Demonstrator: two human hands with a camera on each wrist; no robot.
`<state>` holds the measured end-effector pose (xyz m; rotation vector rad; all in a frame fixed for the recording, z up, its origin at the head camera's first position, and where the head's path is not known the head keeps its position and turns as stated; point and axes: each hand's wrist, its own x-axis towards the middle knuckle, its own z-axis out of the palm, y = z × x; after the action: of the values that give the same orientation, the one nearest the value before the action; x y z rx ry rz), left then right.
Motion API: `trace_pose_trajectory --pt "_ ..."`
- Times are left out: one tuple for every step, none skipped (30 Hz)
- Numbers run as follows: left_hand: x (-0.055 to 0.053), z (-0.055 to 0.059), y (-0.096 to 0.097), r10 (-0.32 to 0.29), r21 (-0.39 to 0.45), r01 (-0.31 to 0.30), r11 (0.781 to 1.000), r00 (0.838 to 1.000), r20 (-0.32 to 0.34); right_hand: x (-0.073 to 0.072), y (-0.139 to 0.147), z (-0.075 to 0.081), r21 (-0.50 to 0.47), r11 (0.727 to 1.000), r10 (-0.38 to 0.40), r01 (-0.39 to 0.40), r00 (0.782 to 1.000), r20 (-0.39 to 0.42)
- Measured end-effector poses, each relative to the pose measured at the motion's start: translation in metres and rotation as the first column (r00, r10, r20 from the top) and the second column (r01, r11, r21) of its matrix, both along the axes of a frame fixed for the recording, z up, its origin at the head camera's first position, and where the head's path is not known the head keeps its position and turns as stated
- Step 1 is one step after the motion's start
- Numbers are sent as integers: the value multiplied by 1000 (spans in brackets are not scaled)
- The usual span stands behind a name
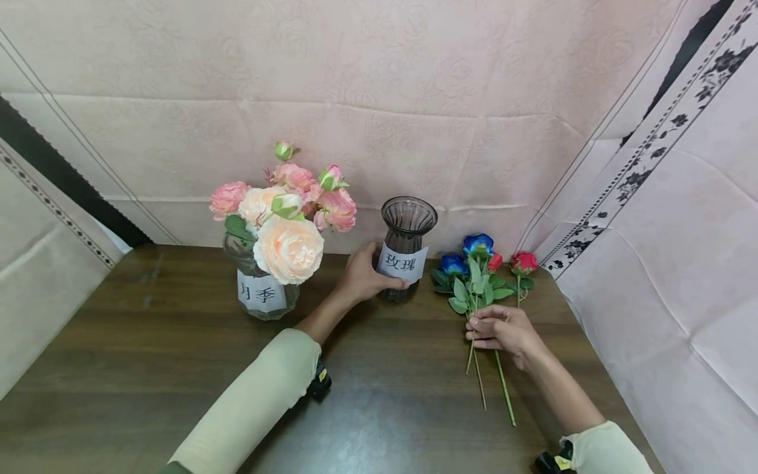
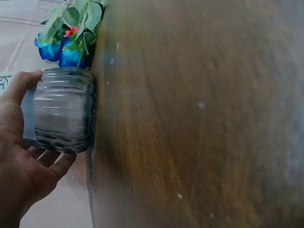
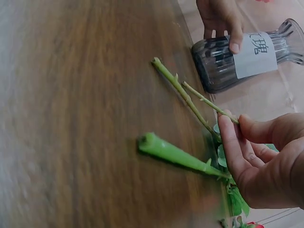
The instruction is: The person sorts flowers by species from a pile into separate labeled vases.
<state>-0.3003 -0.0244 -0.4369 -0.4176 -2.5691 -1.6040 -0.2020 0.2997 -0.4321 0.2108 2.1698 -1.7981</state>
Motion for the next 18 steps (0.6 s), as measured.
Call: trace_pose_trajectory --pt "0 0 0 -1 -7 1 1000 1000 0 0 -1 0 -6 1000 -1 1 1000 -2" --pt "0 0 0 -4 -14 4 1000 1000 0 0 -2 0 -11 1000 -4 4 1000 -5" --pt "-1 1 1 -7 -19 7 1000 1000 0 1 -3 0 -15 1000 -7 7 1000 -9" --pt "-1 1 1 -11 -24 11 1000 1000 -1 1 -4 0 -19 1000 -10 10 1000 -14" --pt "-2 1 1 -15 -29 15 999 1000 -3 1 -4 0 -28 1000 -13 12 1000 -20" --pt "-2 1 1 -20 -32 20 999 1000 -3 1 -4 1 -35 999 -12 11 1000 -29" --pt "-3 1 1 -25 -36 25 999 1000 -4 0 -4 1 -47 999 -17 16 999 -36" --pt "-3 1 2 -30 -38 30 999 1000 -6 0 -4 2 -63 998 -24 21 999 -43" --pt "-4 1 2 -34 -40 34 999 999 -6 -1 -4 3 -79 996 -32 28 998 -48" --pt "-5 1 2 -38 -41 38 998 999 -5 -2 -4 4 -95 995 -38 32 998 -54" --pt "-5 0 2 -42 -41 42 998 999 -3 -2 -4 5 -112 993 -43 36 997 -61" --pt "-6 0 2 -46 -41 46 998 999 -3 -3 -3 6 -127 991 -50 41 996 -68" --pt "-6 0 1 -49 -40 49 998 999 -3 -4 -4 7 -144 988 -63 51 995 -74" --pt "-7 0 1 -51 -41 51 998 999 -2 -5 -4 8 -159 986 -71 57 994 -82" --pt "-7 -1 0 -52 -42 52 998 999 -3 -6 -5 9 -174 983 -77 61 993 -89" --pt "-7 -1 -1 -53 -41 52 998 999 -5 -7 -5 10 -190 980 -80 61 992 -95" --pt "-8 -1 -1 -52 -42 52 998 999 -8 -8 -6 10 -207 977 -81 59 991 -103" --pt "-8 -2 -2 -52 -44 51 998 999 -11 -9 -7 11 -224 973 -87 61 990 -109"
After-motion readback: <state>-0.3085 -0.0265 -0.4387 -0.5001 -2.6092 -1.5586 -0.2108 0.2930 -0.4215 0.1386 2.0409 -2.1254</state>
